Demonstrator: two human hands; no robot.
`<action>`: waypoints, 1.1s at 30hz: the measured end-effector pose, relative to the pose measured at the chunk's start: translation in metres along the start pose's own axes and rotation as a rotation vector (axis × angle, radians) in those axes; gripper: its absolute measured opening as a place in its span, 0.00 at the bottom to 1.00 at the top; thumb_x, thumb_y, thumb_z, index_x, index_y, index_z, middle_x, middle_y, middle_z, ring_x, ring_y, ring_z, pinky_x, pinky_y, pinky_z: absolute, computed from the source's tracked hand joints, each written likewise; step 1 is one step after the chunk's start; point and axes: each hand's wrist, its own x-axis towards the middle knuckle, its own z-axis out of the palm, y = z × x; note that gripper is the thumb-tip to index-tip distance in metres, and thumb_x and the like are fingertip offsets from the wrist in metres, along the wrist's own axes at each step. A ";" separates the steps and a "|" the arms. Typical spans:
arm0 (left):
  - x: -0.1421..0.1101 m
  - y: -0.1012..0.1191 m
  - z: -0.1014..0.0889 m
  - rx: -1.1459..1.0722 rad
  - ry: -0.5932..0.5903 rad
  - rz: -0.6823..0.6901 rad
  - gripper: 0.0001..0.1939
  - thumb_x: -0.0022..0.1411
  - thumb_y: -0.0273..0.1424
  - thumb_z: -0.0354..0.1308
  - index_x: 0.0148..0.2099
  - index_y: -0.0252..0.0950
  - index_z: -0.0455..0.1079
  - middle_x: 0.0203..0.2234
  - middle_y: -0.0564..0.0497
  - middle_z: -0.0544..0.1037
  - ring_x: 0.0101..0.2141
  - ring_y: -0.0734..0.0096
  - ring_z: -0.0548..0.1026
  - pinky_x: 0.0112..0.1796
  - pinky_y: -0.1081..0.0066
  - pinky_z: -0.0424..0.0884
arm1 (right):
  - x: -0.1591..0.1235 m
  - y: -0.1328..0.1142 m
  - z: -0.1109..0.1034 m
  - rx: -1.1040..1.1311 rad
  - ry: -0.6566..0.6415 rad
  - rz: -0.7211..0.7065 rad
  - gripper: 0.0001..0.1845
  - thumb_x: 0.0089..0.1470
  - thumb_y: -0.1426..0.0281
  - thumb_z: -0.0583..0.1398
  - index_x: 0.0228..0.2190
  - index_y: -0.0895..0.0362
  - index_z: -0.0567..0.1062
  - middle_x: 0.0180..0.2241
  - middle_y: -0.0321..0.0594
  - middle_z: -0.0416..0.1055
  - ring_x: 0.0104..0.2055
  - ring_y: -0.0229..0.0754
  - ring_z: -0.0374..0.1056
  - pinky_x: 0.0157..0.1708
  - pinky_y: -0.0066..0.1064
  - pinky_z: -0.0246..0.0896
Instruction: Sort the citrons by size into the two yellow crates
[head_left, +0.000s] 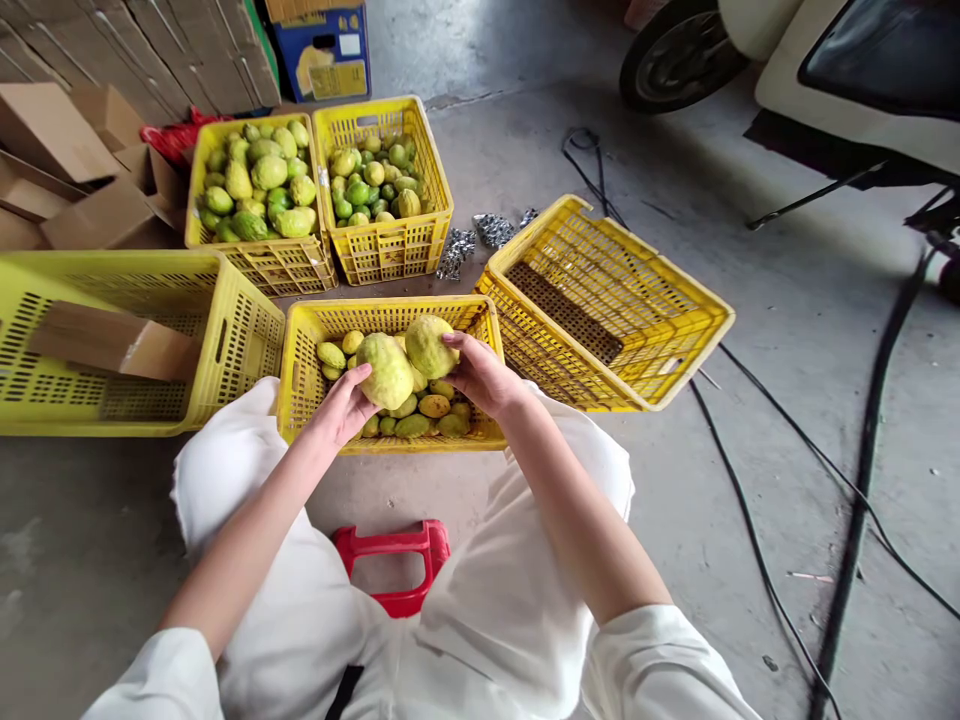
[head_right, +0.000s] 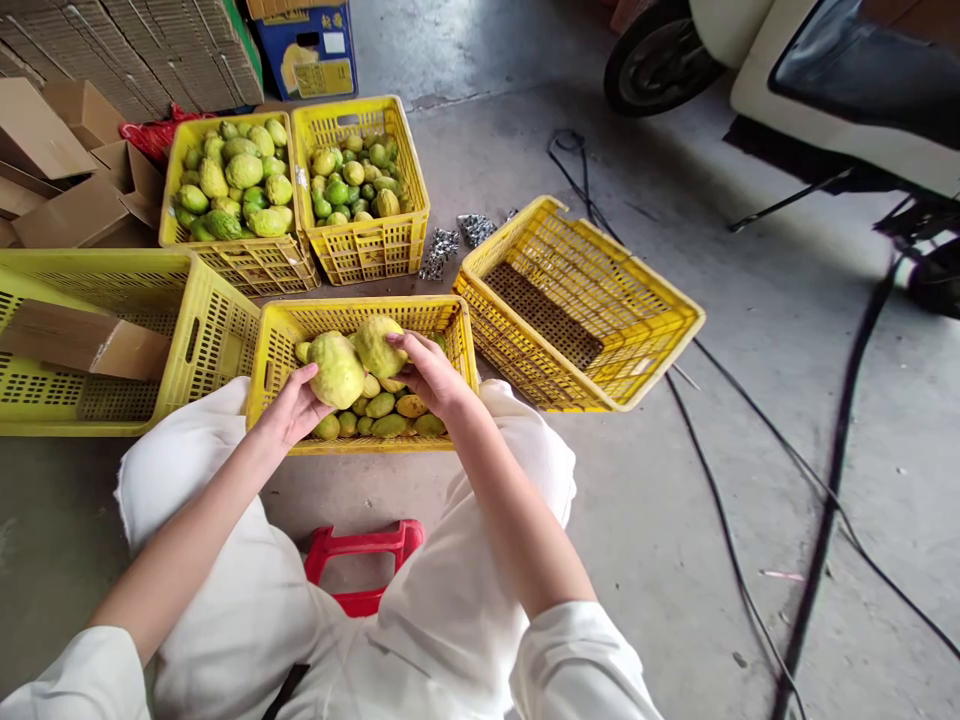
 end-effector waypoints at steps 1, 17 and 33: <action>-0.001 0.001 0.000 -0.007 -0.001 0.004 0.25 0.67 0.29 0.64 0.65 0.35 0.73 0.56 0.38 0.84 0.63 0.51 0.78 0.57 0.61 0.82 | 0.001 0.001 -0.001 0.007 0.004 -0.004 0.16 0.46 0.58 0.72 0.35 0.50 0.78 0.36 0.35 0.79 0.44 0.46 0.77 0.41 0.35 0.79; 0.007 0.004 -0.012 0.064 0.032 0.016 0.14 0.63 0.29 0.71 0.51 0.36 0.79 0.50 0.38 0.86 0.60 0.49 0.81 0.55 0.58 0.83 | -0.003 0.002 0.001 0.000 -0.085 -0.035 0.24 0.41 0.55 0.79 0.36 0.52 0.80 0.42 0.40 0.84 0.49 0.48 0.79 0.45 0.33 0.79; 0.007 0.018 -0.011 0.043 0.100 0.142 0.16 0.59 0.29 0.71 0.49 0.35 0.77 0.53 0.38 0.85 0.64 0.47 0.78 0.59 0.58 0.81 | 0.003 0.003 -0.006 0.107 0.073 -0.088 0.30 0.39 0.51 0.79 0.40 0.49 0.78 0.38 0.35 0.78 0.38 0.40 0.73 0.26 0.26 0.66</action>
